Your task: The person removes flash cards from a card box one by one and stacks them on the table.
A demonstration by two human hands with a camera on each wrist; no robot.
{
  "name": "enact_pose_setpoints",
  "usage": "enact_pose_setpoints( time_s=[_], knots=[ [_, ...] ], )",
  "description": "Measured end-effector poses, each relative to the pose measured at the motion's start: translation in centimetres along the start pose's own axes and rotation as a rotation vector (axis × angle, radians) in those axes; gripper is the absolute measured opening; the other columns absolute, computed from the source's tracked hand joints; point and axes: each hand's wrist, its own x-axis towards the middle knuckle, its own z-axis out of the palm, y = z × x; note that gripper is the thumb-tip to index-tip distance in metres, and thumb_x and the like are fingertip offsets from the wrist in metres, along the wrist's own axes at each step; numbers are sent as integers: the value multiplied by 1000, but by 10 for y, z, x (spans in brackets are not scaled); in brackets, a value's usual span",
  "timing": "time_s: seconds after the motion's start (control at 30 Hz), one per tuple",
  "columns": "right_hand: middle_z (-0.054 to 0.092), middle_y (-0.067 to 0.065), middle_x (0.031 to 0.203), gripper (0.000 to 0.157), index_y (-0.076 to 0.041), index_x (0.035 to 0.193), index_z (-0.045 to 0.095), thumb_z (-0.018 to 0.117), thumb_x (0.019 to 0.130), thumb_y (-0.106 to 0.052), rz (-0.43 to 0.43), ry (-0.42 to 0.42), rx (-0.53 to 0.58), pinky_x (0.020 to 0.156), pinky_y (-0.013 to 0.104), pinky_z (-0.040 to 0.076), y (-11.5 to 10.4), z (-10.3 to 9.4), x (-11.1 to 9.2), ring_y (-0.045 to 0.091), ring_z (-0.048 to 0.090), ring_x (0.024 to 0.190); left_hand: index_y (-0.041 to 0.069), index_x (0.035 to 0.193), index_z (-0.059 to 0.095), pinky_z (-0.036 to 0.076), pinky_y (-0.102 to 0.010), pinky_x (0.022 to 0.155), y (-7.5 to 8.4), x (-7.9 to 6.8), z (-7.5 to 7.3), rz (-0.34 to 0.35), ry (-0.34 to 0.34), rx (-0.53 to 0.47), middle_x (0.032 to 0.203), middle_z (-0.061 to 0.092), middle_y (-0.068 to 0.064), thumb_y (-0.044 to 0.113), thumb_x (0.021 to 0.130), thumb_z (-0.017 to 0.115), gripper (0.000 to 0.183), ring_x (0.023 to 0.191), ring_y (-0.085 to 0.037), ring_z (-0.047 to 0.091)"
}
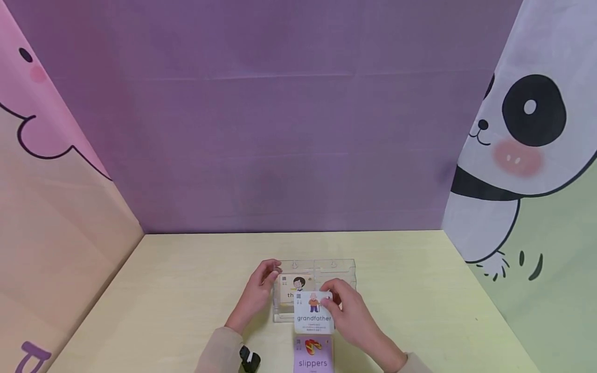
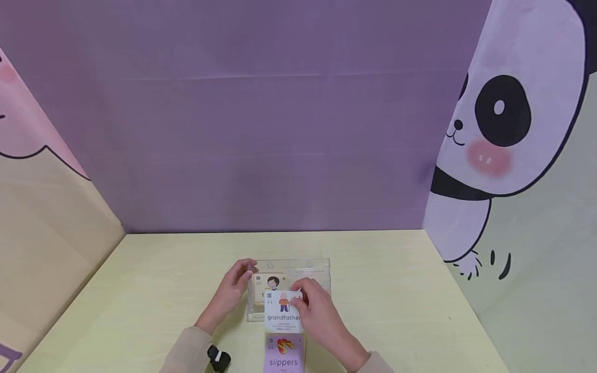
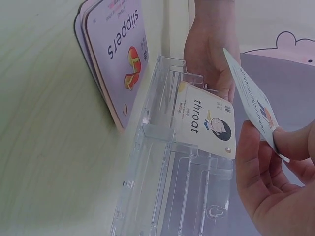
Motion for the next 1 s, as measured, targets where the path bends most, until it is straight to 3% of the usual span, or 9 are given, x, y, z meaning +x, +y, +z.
enact_pose_setpoints(
  time_s=[0.17, 0.43, 0.67, 1.0],
  knots=[
    [48, -6, 81, 16, -16, 103, 56, 61, 92, -6, 15, -10, 5, 59, 21, 44, 0, 1, 0, 10, 47, 75, 7, 125, 51, 39, -45, 105, -24, 7, 2, 0, 15, 7, 116, 59, -9, 10, 101, 45, 25, 115, -25, 54],
    [49, -5, 81, 17, -15, 105, 56, 61, 92, -6, 49, -21, 19, 58, 21, 46, 0, 2, -2, 10, 49, 74, -2, 126, 48, 37, -51, 105, -23, 10, 2, -2, -6, -4, 118, 57, -19, 3, 100, 43, 27, 116, -35, 52],
    [48, -5, 78, 15, -14, 102, 57, 62, 91, -6, 27, -17, 36, 57, 20, 43, 2, 4, -4, 10, 47, 73, 6, 126, 50, 39, -46, 105, -23, 11, 2, 11, 5, 22, 117, 59, -10, 10, 101, 44, 26, 116, -27, 54],
    [47, -2, 78, 17, -14, 104, 56, 62, 91, -5, 67, -52, 65, 51, 21, 48, 2, 6, -4, 11, 48, 73, 5, 127, 49, 39, -47, 104, -27, 14, 0, 31, -1, 3, 121, 58, -12, 10, 101, 45, 28, 117, -29, 53]
  ],
)
